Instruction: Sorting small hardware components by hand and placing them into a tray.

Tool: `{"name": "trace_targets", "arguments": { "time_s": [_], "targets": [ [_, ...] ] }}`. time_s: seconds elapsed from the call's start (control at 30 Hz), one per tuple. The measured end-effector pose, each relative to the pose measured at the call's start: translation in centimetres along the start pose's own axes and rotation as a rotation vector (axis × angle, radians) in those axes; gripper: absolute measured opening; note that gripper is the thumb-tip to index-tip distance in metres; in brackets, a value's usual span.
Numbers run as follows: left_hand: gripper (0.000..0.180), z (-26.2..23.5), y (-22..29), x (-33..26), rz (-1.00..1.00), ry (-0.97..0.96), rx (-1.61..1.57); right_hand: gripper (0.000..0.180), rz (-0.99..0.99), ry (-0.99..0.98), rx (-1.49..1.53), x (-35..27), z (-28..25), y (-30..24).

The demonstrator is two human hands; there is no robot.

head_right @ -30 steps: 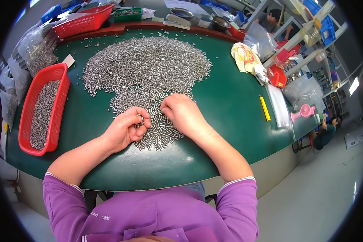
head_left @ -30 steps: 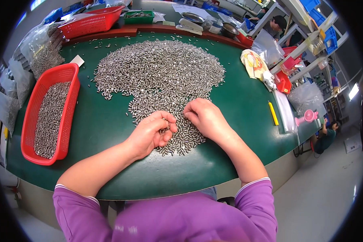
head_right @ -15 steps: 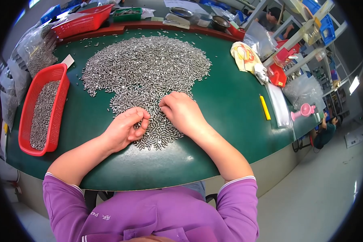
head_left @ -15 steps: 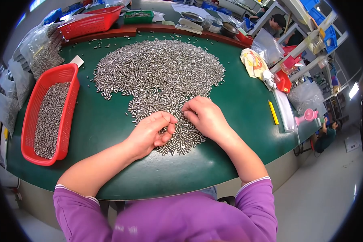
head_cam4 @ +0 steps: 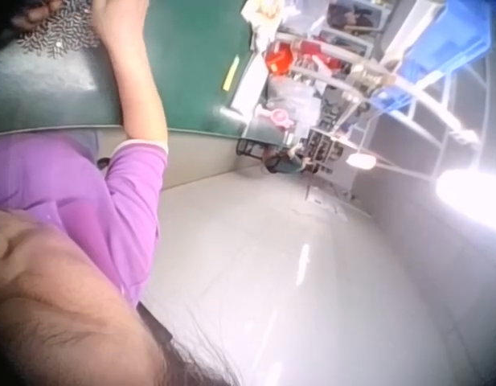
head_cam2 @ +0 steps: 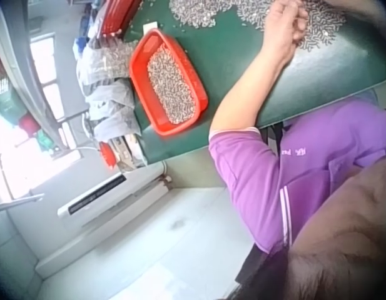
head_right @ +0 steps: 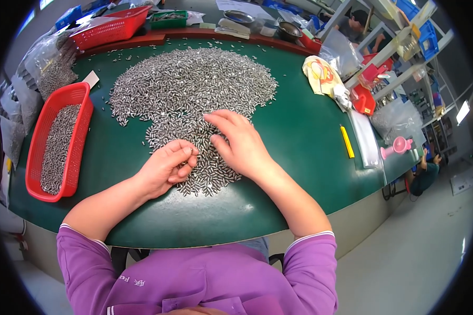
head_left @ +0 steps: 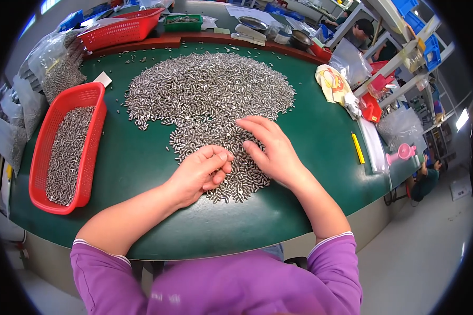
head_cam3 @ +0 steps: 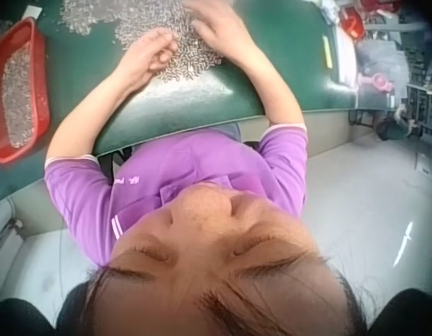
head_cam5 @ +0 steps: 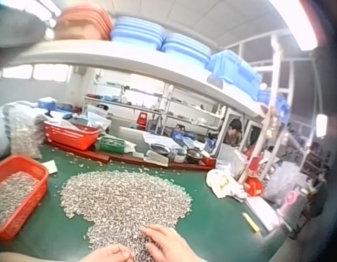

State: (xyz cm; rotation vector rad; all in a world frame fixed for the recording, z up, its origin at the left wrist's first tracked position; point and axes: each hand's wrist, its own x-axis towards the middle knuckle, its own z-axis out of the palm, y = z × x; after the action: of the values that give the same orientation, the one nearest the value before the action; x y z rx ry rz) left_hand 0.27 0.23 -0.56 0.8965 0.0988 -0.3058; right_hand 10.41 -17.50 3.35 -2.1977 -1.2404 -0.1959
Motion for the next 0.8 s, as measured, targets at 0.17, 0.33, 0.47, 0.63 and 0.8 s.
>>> {"name": "trace_targets", "arguments": {
  "time_s": [0.17, 0.33, 0.47, 0.63, 0.8],
  "targets": [
    [0.017, 0.3, 0.1, 0.3, -0.016, -0.008, -0.001, 0.041, -0.076, -0.016, -0.314, -0.1, 2.8, 3.7],
    [0.016, 0.1, 0.1, 0.1, -0.022, -0.002, 0.005, 0.026, -0.098, -0.06, 0.016, 0.5, 2.7, 2.2],
    [0.015, 0.3, 0.2, 0.1, -0.021, 0.009, -0.016, 0.011, -0.057, -0.101, 0.035, 0.0, 2.0, 1.9],
    [0.014, 0.2, 0.2, 0.0, -0.02, 0.022, -0.013, 0.014, 0.067, -0.016, 0.139, -0.2, 1.4, 0.7],
    [0.012, 0.3, 0.3, 0.1, -0.01, 0.005, -0.029, 0.015, 0.05, -0.036, 0.115, -0.1, 0.9, 1.0]
  ]
}}
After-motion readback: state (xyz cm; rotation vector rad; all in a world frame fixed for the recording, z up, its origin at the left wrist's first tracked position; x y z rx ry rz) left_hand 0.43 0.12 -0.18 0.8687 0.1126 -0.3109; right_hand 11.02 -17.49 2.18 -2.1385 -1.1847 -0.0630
